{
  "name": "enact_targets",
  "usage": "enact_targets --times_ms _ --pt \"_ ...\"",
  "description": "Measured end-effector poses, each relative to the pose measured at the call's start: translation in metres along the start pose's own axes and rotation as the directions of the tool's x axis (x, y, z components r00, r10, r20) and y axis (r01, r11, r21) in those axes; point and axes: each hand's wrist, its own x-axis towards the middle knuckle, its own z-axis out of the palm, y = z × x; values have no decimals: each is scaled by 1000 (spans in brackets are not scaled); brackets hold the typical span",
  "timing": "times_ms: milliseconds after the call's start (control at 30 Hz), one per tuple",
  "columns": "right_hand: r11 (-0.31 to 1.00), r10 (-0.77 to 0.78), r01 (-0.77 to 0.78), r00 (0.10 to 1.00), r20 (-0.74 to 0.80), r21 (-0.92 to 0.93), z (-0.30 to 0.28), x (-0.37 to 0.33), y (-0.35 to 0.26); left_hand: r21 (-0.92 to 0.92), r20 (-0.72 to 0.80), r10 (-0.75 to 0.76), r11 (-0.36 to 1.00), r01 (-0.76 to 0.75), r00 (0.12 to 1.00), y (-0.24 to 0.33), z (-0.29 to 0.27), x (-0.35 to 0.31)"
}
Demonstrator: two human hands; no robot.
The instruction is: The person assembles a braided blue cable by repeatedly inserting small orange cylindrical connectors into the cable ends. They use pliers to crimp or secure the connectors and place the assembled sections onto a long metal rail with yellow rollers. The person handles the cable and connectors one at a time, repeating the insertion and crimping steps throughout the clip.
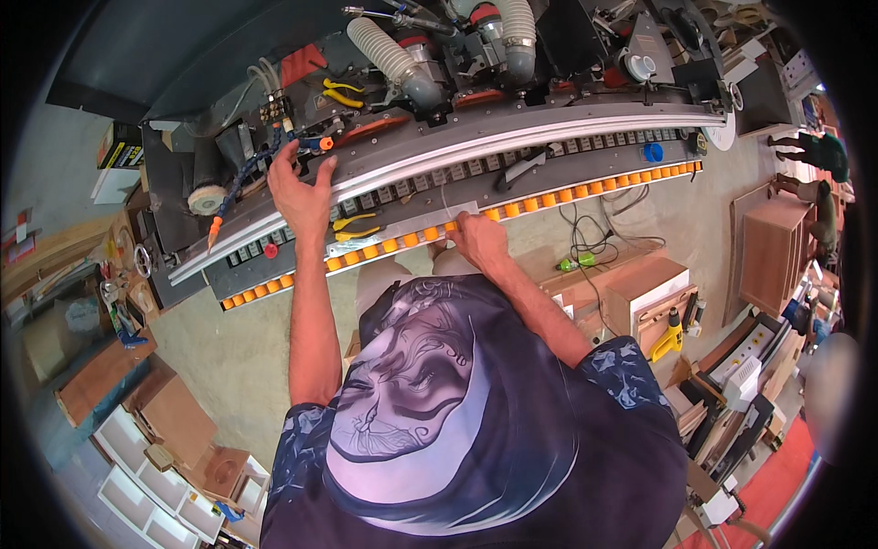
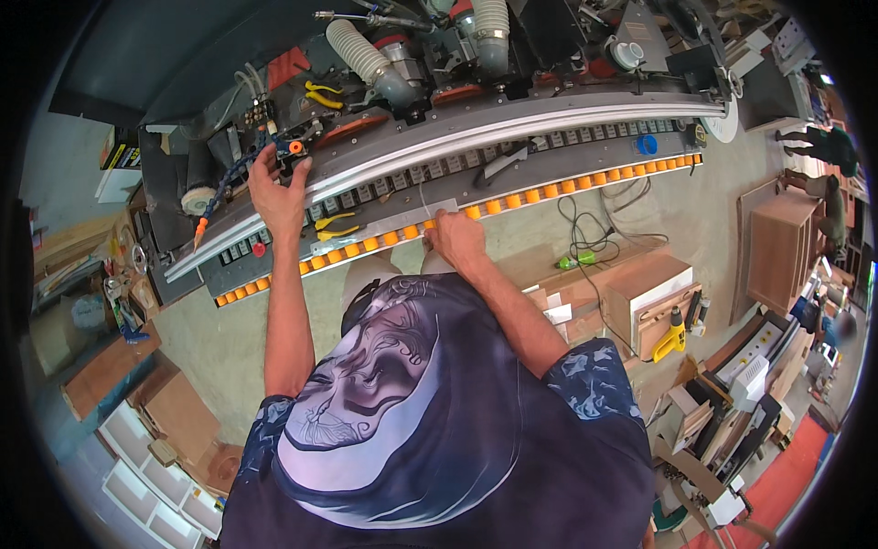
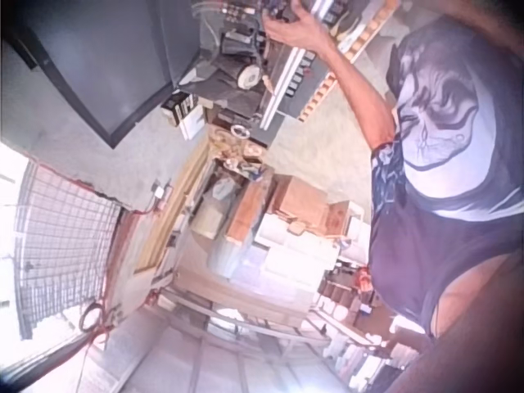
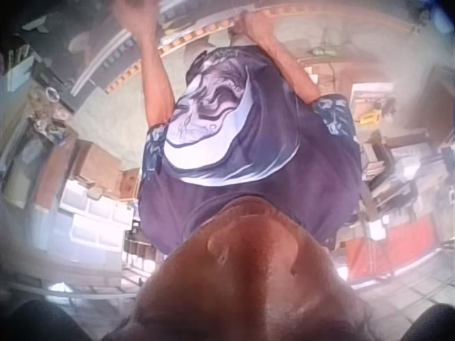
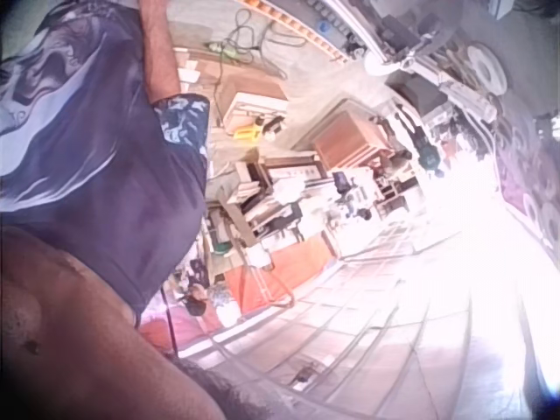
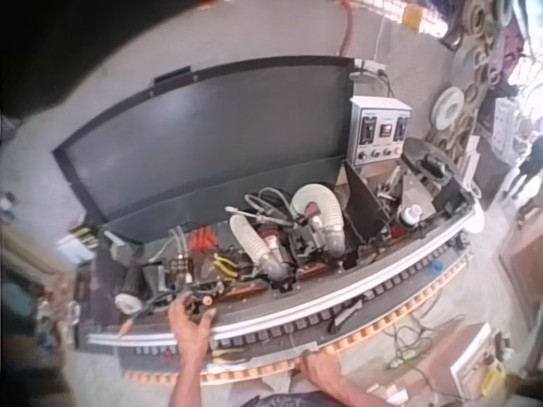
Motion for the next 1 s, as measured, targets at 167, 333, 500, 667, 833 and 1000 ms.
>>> enact_targets --times_ms 167,333,500,667,833,1000 --pt "996 42 -44 999 25 72 -5 4 -4 10 -17 38 999 -38 999 -4 0 0" --pt "997 38 -40 999 26 68 -1 3 2 2 -23 59 998 -59 998 -1 1 1" --pt "994 42 -48 997 57 96 -13 3 -1 17 -20 41 999 -41 999 -3 1 -1" --pt "987 41 -52 997 72 150 -23 4 -5 13 -16 32 999 -32 999 -2 0 1" --pt "987 44 -42 999 -11 154 -25 13 4 -1 -15 35 999 -35 999 -1 1 3" --pt "980 -19 21 1000 -13 195 -40 18 -5 51 -44 79 996 -77 996 -8 2 1"
